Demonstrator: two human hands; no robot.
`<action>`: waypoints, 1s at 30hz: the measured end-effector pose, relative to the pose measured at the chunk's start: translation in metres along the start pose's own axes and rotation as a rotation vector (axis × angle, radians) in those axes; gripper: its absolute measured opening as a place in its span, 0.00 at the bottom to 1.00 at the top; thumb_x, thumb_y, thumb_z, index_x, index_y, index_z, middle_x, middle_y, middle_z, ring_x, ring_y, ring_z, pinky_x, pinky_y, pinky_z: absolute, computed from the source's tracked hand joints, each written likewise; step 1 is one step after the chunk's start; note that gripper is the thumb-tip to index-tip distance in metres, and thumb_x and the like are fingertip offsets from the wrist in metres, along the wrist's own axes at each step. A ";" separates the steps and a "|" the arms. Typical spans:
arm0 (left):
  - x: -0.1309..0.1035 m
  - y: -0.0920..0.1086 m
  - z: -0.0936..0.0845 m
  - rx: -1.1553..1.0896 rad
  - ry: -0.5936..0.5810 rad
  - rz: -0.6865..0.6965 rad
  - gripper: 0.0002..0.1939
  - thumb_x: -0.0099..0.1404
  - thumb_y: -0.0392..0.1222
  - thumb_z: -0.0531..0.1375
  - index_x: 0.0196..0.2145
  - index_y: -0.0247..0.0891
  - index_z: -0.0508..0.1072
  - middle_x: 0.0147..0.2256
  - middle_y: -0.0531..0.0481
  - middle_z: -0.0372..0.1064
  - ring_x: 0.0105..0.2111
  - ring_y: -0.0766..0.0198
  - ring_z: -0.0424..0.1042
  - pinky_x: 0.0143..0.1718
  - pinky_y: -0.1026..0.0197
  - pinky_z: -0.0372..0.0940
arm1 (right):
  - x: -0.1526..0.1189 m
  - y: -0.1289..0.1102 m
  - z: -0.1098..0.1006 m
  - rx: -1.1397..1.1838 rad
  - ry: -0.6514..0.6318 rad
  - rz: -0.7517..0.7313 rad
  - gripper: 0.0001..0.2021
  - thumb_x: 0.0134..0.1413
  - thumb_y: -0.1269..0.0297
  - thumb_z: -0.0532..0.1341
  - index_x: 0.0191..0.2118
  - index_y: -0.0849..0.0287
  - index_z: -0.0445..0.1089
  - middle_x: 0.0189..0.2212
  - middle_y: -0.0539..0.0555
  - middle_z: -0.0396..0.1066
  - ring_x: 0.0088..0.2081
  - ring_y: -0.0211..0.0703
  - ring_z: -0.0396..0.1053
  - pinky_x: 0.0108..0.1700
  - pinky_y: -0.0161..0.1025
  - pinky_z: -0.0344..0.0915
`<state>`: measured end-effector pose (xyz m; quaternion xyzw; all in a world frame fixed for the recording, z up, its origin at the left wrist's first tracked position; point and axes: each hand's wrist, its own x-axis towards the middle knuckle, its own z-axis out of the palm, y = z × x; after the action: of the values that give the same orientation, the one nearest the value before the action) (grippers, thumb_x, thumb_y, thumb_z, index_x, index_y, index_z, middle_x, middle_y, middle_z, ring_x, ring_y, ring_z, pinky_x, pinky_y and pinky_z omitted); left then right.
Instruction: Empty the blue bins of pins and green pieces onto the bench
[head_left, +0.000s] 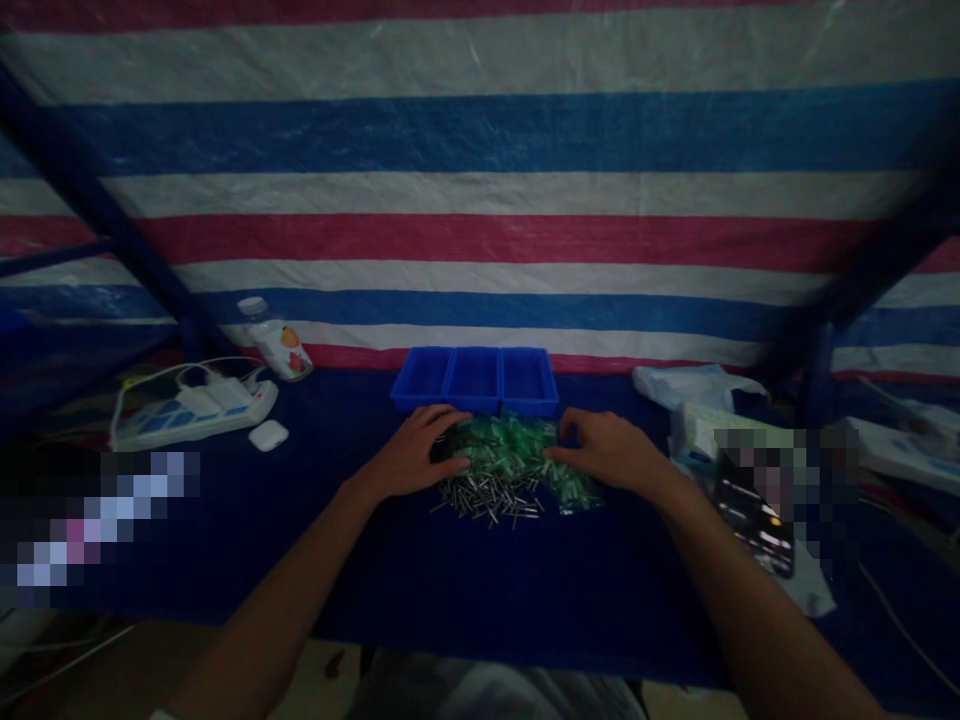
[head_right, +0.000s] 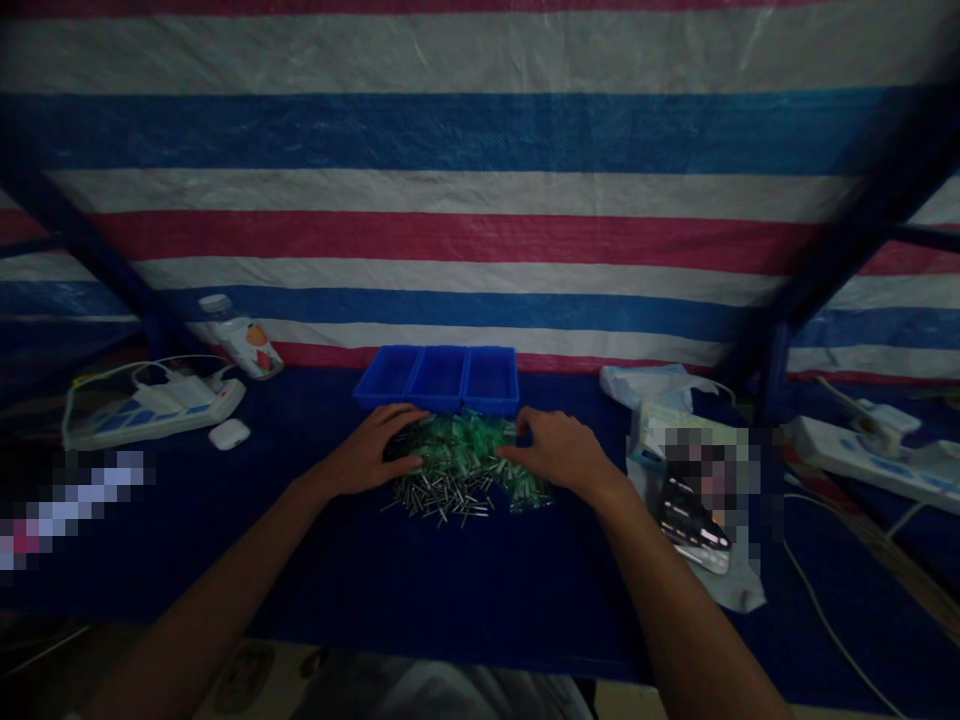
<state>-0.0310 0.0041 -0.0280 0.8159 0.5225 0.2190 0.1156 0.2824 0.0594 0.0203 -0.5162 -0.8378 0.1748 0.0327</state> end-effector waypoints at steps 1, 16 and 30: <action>0.000 0.000 0.000 -0.003 0.012 -0.006 0.30 0.68 0.56 0.62 0.64 0.45 0.64 0.63 0.40 0.61 0.63 0.45 0.61 0.66 0.38 0.58 | -0.001 -0.003 -0.001 -0.002 0.001 -0.028 0.20 0.57 0.45 0.62 0.43 0.56 0.75 0.39 0.59 0.77 0.39 0.51 0.74 0.39 0.44 0.63; 0.003 -0.001 -0.002 0.005 0.196 0.010 0.16 0.70 0.48 0.60 0.53 0.43 0.74 0.51 0.44 0.73 0.54 0.52 0.70 0.58 0.41 0.65 | -0.008 -0.044 0.027 0.056 -0.135 -0.280 0.11 0.53 0.53 0.63 0.28 0.53 0.78 0.27 0.50 0.76 0.31 0.40 0.70 0.30 0.37 0.51; 0.001 0.009 -0.004 -0.035 0.240 0.123 0.15 0.68 0.46 0.61 0.51 0.44 0.74 0.48 0.45 0.74 0.51 0.52 0.71 0.56 0.41 0.66 | -0.006 -0.028 0.013 0.191 -0.104 -0.284 0.07 0.47 0.66 0.61 0.31 0.54 0.78 0.25 0.47 0.73 0.26 0.34 0.65 0.31 0.36 0.54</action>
<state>-0.0252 0.0016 -0.0207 0.8123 0.4775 0.3307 0.0529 0.2582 0.0390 0.0178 -0.3774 -0.8825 0.2736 0.0627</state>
